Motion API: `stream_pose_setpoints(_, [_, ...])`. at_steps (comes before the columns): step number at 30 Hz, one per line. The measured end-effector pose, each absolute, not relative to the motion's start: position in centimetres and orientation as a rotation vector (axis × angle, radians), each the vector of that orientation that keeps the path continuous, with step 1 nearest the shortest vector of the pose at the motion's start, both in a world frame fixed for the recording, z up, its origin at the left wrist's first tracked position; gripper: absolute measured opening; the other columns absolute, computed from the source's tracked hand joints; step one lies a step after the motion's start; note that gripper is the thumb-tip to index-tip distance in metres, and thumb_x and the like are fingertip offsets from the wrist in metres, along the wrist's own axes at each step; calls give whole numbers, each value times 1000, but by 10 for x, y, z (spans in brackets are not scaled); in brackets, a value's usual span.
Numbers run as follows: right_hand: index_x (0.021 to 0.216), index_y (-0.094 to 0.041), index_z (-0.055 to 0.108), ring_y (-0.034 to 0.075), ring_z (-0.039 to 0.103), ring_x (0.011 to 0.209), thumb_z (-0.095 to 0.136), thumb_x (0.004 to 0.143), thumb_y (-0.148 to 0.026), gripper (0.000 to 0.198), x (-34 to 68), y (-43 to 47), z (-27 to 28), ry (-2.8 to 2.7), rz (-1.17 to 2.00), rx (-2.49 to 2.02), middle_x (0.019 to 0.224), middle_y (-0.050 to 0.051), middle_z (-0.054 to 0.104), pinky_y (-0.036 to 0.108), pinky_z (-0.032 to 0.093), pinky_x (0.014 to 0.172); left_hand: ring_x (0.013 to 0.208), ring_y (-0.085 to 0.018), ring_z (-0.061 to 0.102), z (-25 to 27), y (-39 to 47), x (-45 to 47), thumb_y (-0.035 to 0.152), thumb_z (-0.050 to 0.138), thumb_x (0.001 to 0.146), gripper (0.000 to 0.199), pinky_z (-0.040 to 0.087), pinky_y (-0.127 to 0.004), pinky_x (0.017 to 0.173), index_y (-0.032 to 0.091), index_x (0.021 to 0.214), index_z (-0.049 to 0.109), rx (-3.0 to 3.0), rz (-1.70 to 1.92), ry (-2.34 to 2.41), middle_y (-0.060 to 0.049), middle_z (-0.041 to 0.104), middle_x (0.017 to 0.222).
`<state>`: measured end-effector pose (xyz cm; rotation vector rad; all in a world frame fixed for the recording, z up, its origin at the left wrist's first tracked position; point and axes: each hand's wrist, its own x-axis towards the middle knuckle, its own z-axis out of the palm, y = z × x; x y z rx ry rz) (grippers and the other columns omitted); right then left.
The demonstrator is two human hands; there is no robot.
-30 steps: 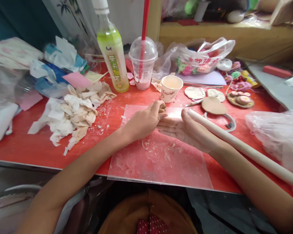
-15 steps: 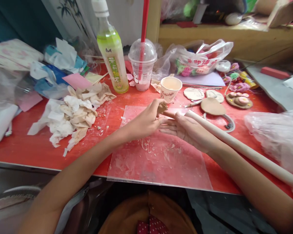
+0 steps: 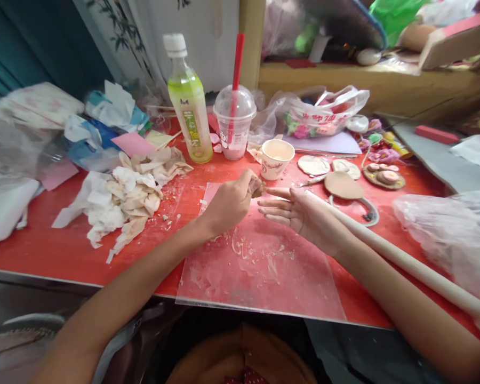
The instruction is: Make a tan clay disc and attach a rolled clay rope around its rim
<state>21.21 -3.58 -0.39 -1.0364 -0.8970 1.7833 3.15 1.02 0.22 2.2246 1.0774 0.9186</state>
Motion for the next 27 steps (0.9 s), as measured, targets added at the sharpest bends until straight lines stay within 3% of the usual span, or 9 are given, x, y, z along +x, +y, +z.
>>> stream_pose_setpoints(4, [123,-13,51,20,59,114,28,98,-44,46,207,-38,-7,-883,1856,-915,128,15,58,37,40,106,71,-10,58,3,9,33,22,35,95,16,44,-24,67,18,87,49,2159,933,942,-1,61,78])
stream_pose_setpoints(8, [124,-15,51,19,55,119,27,98,-43,45,203,-39,-12,-908,1881,-838,133,13,54,39,36,109,108,-16,56,3,7,34,25,42,93,30,44,-31,91,19,121,47,2120,864,803,-9,60,114])
stream_pose_setpoints(10, [125,-17,51,19,54,120,29,98,-42,43,203,-39,-14,-933,1867,-813,134,11,54,39,36,109,115,-18,53,3,8,34,32,43,93,37,42,-35,96,22,128,45,2069,808,769,-9,57,123])
stream_pose_setpoints(13, [126,-17,51,19,53,121,30,98,-43,44,206,-39,-13,-956,1859,-779,133,10,55,39,34,110,108,-18,57,4,9,33,36,41,93,33,43,-34,94,22,119,55,2002,754,718,-8,60,118])
stream_pose_setpoints(17, [132,-16,46,19,55,119,27,99,-42,47,207,-41,-9,-995,1893,-782,135,12,53,40,36,108,88,-13,59,4,9,33,24,44,90,26,46,-27,80,19,113,55,1949,841,786,-5,64,101])
stream_pose_setpoints(21, [139,-15,38,20,58,115,26,98,-46,53,204,-45,-8,-1029,1950,-826,133,15,54,41,39,106,62,-9,49,3,6,33,23,40,91,16,41,-23,63,17,87,55,1948,989,890,0,58,74])
stream_pose_setpoints(24, [141,-15,35,20,58,115,25,98,-46,53,204,-45,-9,-1030,1951,-824,136,15,51,40,39,105,62,-9,46,1,5,35,25,39,92,19,39,-22,62,17,79,52,1936,984,891,2,52,68])
stream_pose_setpoints(27, [144,-18,30,19,60,111,23,99,-44,52,205,-46,-9,-1055,1995,-794,143,13,44,41,39,104,64,-8,45,1,6,36,30,38,94,21,38,-22,62,18,83,50,1815,951,872,1,51,74])
